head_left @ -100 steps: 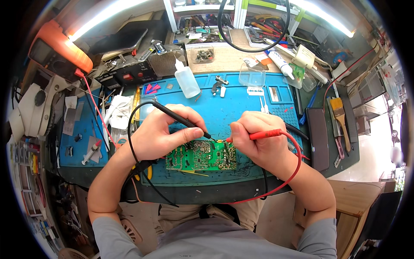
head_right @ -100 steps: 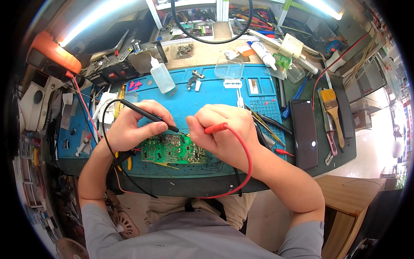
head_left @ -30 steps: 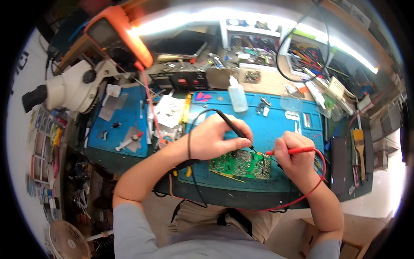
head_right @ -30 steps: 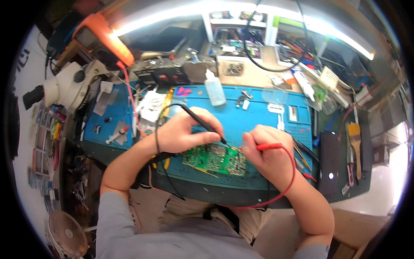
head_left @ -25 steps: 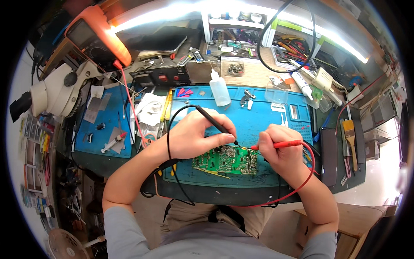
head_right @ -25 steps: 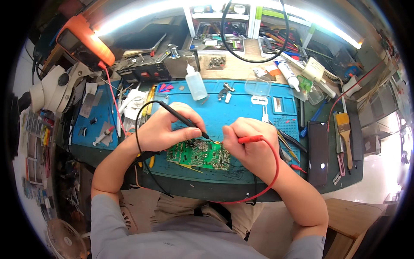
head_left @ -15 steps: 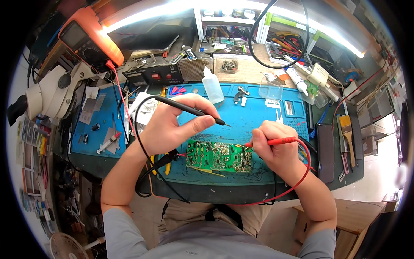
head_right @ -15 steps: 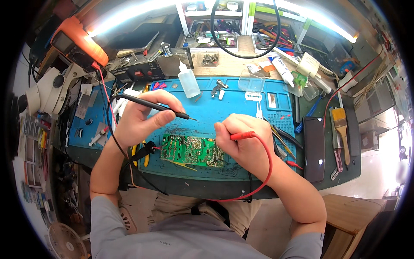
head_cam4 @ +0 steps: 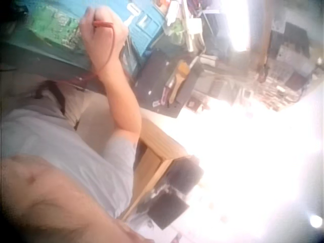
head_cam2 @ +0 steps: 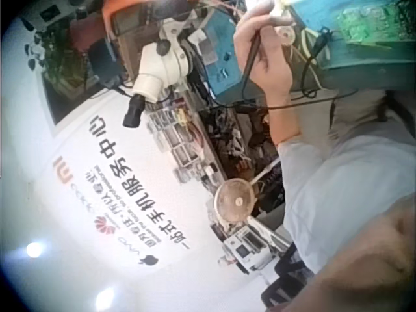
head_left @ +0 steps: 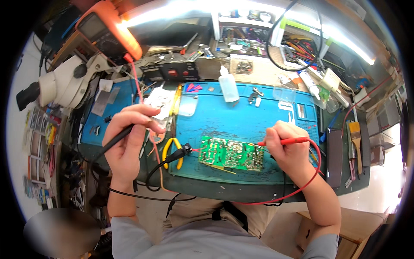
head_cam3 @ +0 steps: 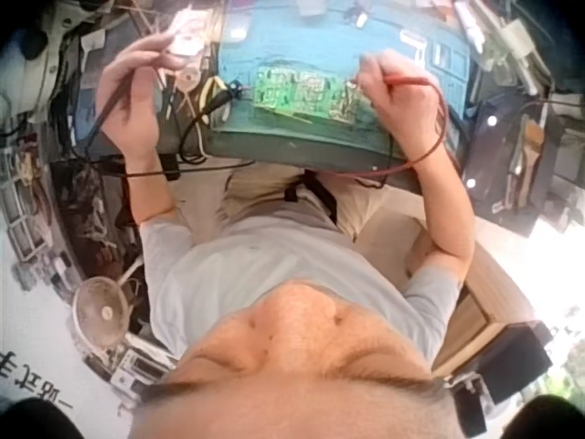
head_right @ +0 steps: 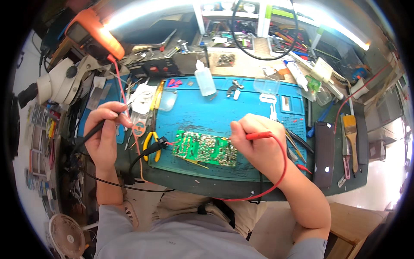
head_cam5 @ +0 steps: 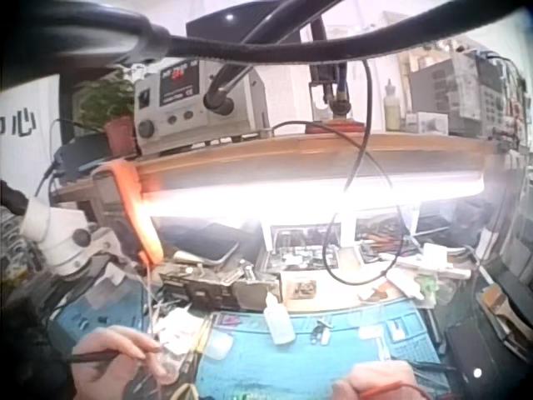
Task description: The person uses a multimeter to test various points on a green circuit board. They systematically move the red and black probes across different components and traces on the board. The person briefly flips the board over to inspect the underside before continuing the testing process.
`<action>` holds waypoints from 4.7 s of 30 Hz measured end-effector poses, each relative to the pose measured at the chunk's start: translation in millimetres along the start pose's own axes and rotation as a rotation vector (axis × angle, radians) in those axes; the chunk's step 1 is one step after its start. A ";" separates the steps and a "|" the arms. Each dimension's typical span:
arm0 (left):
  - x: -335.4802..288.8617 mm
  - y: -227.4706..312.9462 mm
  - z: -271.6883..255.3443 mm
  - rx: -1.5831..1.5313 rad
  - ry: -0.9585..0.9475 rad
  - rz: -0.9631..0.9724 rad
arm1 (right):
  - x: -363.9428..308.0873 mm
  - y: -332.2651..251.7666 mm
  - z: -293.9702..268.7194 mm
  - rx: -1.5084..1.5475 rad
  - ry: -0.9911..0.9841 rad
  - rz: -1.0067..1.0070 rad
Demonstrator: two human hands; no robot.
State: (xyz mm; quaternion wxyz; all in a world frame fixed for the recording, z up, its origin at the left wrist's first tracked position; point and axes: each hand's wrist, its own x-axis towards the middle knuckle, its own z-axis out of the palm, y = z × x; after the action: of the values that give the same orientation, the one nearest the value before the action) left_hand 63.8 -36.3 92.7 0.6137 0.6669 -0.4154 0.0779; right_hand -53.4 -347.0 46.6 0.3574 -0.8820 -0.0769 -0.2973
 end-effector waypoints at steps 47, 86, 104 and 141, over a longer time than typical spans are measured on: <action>4.1 -63.2 19.1 -0.178 -0.346 -0.385 | -1.3 3.9 1.5 0.058 -0.010 0.037; -1.1 -67.0 26.2 -0.115 -0.406 -0.306 | -0.6 6.6 4.6 0.050 0.025 0.034; 0.4 -65.5 25.6 -0.098 -0.442 -0.302 | -0.3 7.1 3.6 0.063 0.022 0.025; 8.8 -54.2 26.4 0.021 -0.467 -0.160 | -0.9 0.4 -2.3 0.024 -0.101 0.021</action>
State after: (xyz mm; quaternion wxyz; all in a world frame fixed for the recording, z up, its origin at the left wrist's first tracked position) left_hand 94.0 -69.0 51.1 0.4982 0.7041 -0.4908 -0.1230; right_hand -55.1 -348.8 47.2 0.3664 -0.8924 -0.0893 -0.2476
